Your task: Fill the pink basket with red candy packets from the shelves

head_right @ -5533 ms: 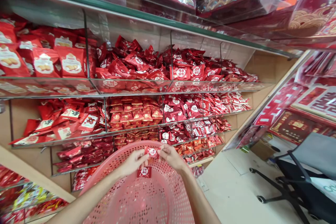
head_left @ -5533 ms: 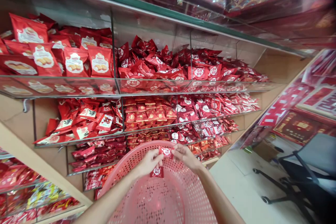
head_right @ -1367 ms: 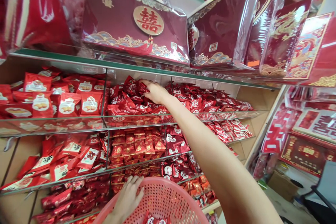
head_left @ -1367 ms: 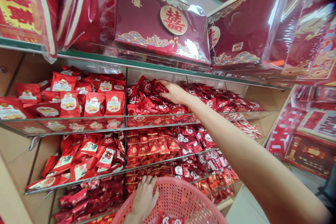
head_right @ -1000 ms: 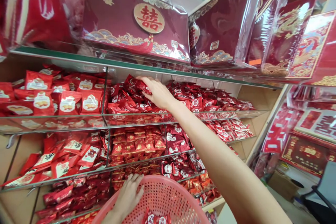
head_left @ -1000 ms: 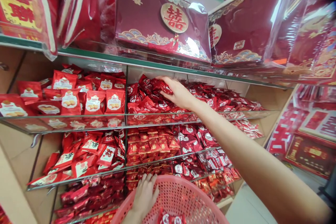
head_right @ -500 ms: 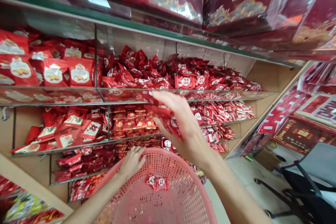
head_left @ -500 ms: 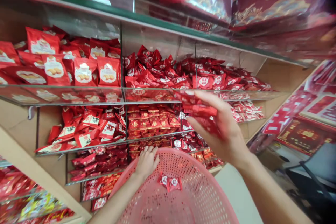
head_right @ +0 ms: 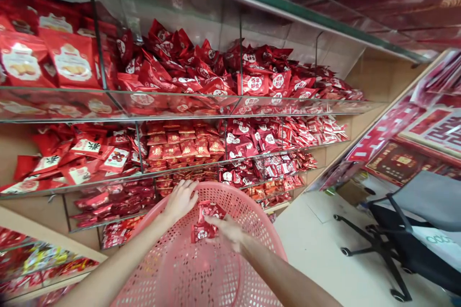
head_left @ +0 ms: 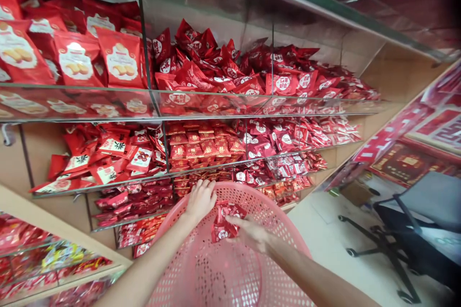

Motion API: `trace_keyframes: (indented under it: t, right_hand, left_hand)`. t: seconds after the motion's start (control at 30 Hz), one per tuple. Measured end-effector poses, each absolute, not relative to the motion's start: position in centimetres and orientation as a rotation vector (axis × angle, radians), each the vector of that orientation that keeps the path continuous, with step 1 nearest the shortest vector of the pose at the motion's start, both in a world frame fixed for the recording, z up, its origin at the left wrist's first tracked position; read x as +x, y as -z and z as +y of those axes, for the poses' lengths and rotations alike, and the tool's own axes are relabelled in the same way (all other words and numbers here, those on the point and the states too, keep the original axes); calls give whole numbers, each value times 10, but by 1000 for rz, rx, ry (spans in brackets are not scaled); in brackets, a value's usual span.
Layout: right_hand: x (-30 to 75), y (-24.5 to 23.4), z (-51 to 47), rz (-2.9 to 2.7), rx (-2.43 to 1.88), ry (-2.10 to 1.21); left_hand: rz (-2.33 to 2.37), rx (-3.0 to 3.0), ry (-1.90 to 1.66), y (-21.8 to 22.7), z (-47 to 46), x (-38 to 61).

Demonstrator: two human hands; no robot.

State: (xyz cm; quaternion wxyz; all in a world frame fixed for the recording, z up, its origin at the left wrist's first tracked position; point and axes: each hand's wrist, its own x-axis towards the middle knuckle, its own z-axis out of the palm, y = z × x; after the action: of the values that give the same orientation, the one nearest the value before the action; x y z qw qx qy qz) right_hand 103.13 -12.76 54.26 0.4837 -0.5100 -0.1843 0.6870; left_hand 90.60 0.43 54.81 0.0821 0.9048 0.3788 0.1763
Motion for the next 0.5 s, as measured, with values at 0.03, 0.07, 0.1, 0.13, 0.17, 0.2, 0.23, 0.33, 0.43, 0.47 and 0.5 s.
trace_keyframes:
  t: [0.03,0.07,0.1,0.13,0.17,0.2,0.23,0.33,0.43,0.47,0.5]
  right_hand:
    - [1032,-539,-126,-446,-1229,-1708]
    - [1032,-535,-123,-450,-1218,-1738]
    - [1031,-531,-121,-449,-1226,-1754]
    - [1030,-526,-118,-438,-1256,-1753]
    - [1027,-520,-115,-424,-1298,-1741]
    - [1024,-514,-112,-420,-1333,-1729]
    - [1021,-509,-110,-428,-1355,-1707]
    - [1016,-505,-108,-522,-1334,-1638]
    - [1025,-520,-112,-703,-1333,-1525]
    - [1031,-528,-112,-793,-1361,-1480]
    - [1039,-535,-113,-896,-1404,-1432]
  left_hand:
    - [1135,2703,-525,-548,4,907]
    - [1141,2701,-525,-547,4,907]
    - [1146,2699,-526,-547,4,908]
    - [1149,2700,-525,-547,3,908]
    - [1152,2702,-524,-548,3,909]
    - [1154,2705,-519,-548,2,910]
    - [1153,2709,-512,-549,2,910]
    - [1146,2710,-500,-551,2,912]
    - [1132,2702,-493,-552,2,913]
    - [1132,2700,-488,-552,2,913]
    - [1133,2700,-480,-552,2,913]
